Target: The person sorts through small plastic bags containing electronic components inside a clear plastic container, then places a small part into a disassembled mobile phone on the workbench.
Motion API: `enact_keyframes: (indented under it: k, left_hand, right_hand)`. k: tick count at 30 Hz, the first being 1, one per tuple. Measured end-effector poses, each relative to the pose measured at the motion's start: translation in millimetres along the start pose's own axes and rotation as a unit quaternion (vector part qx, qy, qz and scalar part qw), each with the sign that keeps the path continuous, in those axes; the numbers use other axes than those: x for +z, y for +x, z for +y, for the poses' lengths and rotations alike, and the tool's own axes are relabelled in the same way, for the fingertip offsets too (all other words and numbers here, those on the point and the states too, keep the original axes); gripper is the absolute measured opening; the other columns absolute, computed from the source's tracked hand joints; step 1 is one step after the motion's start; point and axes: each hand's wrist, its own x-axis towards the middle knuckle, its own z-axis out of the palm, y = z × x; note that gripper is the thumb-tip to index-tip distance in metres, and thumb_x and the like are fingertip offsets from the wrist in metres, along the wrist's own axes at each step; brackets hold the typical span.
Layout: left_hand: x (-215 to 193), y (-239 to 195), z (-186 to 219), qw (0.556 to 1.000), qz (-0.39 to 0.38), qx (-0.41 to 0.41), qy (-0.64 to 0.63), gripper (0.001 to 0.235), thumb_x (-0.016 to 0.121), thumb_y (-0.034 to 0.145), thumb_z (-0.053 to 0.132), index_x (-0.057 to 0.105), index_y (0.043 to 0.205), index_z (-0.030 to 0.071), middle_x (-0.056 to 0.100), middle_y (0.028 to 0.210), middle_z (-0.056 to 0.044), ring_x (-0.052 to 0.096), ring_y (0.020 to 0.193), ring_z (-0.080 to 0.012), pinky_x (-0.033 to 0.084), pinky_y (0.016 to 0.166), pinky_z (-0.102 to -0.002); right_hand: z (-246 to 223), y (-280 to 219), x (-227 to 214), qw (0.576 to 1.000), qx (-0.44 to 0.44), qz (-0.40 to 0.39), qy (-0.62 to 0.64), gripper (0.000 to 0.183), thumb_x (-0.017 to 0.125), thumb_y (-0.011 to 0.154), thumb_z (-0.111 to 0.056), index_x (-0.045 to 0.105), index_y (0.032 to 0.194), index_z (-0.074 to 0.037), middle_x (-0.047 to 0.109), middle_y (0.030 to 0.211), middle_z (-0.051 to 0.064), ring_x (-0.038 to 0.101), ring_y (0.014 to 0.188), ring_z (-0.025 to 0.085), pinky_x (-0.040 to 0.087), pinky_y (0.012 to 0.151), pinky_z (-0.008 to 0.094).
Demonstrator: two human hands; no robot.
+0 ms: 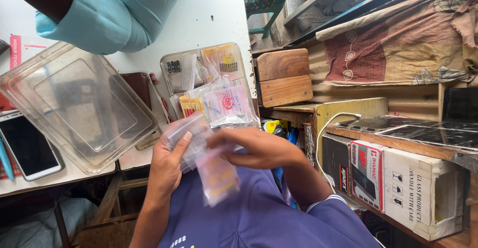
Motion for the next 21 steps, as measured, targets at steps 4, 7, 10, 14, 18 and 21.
enact_keyframes:
  k: [4, 7, 10, 14, 18, 21]
  left_hand:
    - [-3, -1, -11, 0.996, 0.019, -0.029, -0.080, 0.040, 0.052, 0.105, 0.013, 0.053, 0.140, -0.005, 0.065, 0.128, -0.019, 0.066, 0.114, -0.0239, 0.057, 0.097, -0.038]
    - [-5, -3, -14, 0.978, 0.045, -0.071, -0.190, 0.044, 0.049, 0.104, 0.020, 0.051, 0.140, -0.006, 0.065, 0.128, -0.020, 0.069, 0.114, -0.0263, 0.059, 0.096, -0.041]
    - [-3, -8, -13, 0.978, 0.033, -0.074, -0.192, 0.043, 0.052, 0.102, 0.015, 0.050, 0.140, -0.006, 0.064, 0.130, -0.021, 0.067, 0.115, -0.0273, 0.058, 0.097, -0.043]
    - [10, -21, -10, 0.991, 0.079, -0.043, -0.103, 0.041, 0.054, 0.100, 0.006, 0.050, 0.140, -0.002, 0.065, 0.129, -0.018, 0.067, 0.115, -0.0262, 0.057, 0.097, -0.043]
    - [17, -21, -12, 0.994, 0.098, 0.019, -0.040, 0.040, 0.055, 0.103, 0.003, 0.050, 0.141, -0.004, 0.064, 0.131, -0.017, 0.065, 0.117, -0.0240, 0.055, 0.100, -0.040]
    - [19, -16, -14, 0.995, 0.079, 0.037, 0.056, 0.040, 0.057, 0.103, 0.000, 0.048, 0.142, -0.005, 0.062, 0.131, -0.018, 0.061, 0.120, -0.0230, 0.049, 0.104, -0.037]
  right_hand:
    - [0, 25, 19, 0.985, 0.001, 0.150, -0.080, 0.038, 0.063, 0.092, -0.001, 0.058, 0.130, -0.005, 0.069, 0.123, 0.012, 0.071, 0.114, 0.028, 0.056, 0.098, 0.037]
    - [7, 35, 31, 0.967, -0.028, 0.214, -0.131, 0.037, 0.064, 0.094, 0.002, 0.060, 0.129, -0.007, 0.069, 0.121, 0.013, 0.067, 0.116, 0.030, 0.054, 0.101, 0.038]
    - [18, 35, 37, 0.961, -0.043, 0.237, -0.140, 0.044, 0.067, 0.095, 0.001, 0.057, 0.136, -0.009, 0.064, 0.129, 0.013, 0.062, 0.125, 0.030, 0.052, 0.106, 0.039]
    - [31, 21, 50, 0.948, -0.026, 0.315, 0.043, 0.059, 0.071, 0.094, -0.004, 0.044, 0.147, -0.006, 0.051, 0.141, 0.013, 0.055, 0.130, 0.024, 0.052, 0.103, 0.035]
    - [53, 13, 73, 0.904, 0.057, 0.277, 0.321, 0.062, 0.070, 0.096, -0.006, 0.039, 0.150, -0.005, 0.053, 0.138, 0.008, 0.053, 0.130, 0.018, 0.047, 0.109, 0.033]
    - [73, 9, 81, 0.866, 0.079, 0.262, 0.419, 0.052, 0.067, 0.099, -0.007, 0.045, 0.146, -0.002, 0.058, 0.137, 0.009, 0.057, 0.128, 0.017, 0.046, 0.111, 0.034]
